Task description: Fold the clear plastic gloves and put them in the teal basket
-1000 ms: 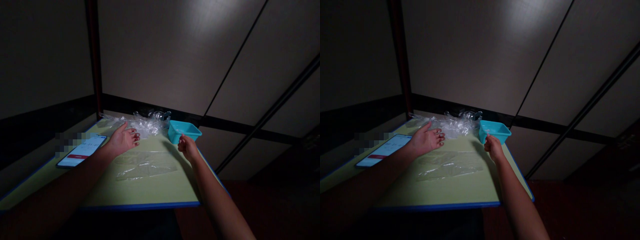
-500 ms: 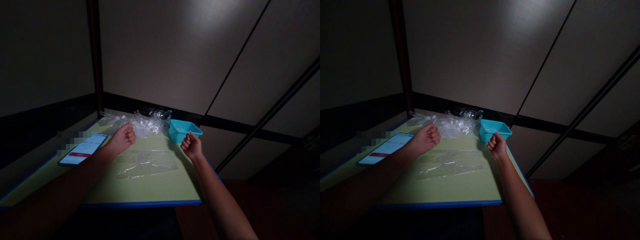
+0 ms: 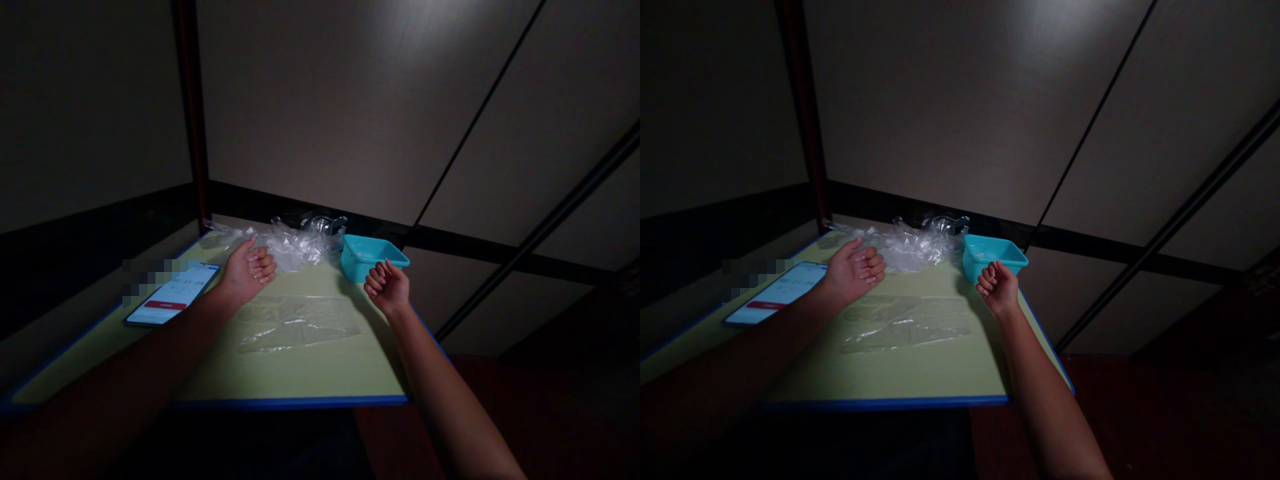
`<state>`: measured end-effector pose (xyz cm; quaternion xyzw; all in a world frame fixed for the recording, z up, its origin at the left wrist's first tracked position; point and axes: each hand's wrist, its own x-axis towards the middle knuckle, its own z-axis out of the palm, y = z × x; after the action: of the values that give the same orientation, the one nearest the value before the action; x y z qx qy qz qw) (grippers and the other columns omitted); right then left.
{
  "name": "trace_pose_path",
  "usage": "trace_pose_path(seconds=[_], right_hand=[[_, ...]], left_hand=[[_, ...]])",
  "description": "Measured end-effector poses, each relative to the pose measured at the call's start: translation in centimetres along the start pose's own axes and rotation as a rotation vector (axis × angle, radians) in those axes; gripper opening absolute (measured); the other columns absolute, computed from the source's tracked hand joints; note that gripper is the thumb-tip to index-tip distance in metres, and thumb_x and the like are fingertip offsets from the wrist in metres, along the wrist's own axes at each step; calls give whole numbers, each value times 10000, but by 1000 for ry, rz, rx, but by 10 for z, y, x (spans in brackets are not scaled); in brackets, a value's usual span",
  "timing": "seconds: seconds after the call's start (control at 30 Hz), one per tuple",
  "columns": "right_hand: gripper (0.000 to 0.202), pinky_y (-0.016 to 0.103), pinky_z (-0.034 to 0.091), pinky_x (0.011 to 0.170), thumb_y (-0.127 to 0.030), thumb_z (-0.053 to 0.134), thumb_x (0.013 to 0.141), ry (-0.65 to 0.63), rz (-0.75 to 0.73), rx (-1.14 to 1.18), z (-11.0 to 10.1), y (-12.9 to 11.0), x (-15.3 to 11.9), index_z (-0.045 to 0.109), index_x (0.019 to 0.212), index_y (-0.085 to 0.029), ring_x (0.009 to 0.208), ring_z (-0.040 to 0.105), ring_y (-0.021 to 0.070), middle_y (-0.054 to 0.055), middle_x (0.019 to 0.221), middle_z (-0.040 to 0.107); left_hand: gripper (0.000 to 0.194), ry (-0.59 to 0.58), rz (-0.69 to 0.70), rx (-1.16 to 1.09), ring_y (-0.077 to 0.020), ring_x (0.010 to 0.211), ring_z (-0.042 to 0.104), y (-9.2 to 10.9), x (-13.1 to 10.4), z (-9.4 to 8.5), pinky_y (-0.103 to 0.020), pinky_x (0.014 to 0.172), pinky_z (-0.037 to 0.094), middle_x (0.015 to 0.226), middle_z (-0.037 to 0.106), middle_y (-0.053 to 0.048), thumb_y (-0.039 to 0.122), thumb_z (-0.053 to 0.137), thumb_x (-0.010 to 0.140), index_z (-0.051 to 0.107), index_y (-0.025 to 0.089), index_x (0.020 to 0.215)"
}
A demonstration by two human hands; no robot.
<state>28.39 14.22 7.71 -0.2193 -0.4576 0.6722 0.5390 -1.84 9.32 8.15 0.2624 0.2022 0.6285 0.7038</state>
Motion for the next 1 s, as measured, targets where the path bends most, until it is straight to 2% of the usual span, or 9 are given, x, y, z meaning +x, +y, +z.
trace_pose_path(seconds=[0.1,0.2,0.3,0.47,0.77,1.0], right_hand=[[381,197,181,356,-384,513,788,-12,24,48,-1,0,1,288,540,-204,393,108,77,-75,465,181],[377,197,190,347,-343,537,781,-54,54,141,-4,0,2,285,540,-200,382,120,72,-75,448,201],[360,197,199,341,-323,532,793,-88,73,202,-8,2,3,303,545,-197,369,154,70,-70,439,225],[337,193,209,341,-317,519,807,-117,87,235,-8,3,3,335,554,-193,365,179,68,-66,441,252],[319,193,205,346,-309,507,815,-114,73,249,-8,3,3,362,556,-190,374,170,70,-64,447,255],[337,200,215,358,-309,519,804,-151,77,253,-7,3,3,354,538,-187,383,181,73,-60,451,249]], left_hand=[[510,107,84,-10,-78,293,214,1,5,-3,-223,317,174,357,187,57,322,355,923,192,192,458],[557,156,112,-60,-74,284,191,3,7,-4,-221,305,148,350,163,65,448,356,915,156,194,461],[549,81,49,-75,-80,284,203,4,4,-5,-222,305,147,357,173,62,484,303,917,154,203,469],[501,-74,-68,-41,-90,290,251,3,-1,-8,-228,323,172,365,216,44,381,283,925,159,207,472],[518,-135,-64,-30,-86,275,268,1,-3,-6,-225,317,174,346,249,36,408,276,913,194,206,443],[595,-176,-12,-10,-83,234,260,1,-4,-7,-234,308,162,293,219,22,493,204,913,124,210,396]])
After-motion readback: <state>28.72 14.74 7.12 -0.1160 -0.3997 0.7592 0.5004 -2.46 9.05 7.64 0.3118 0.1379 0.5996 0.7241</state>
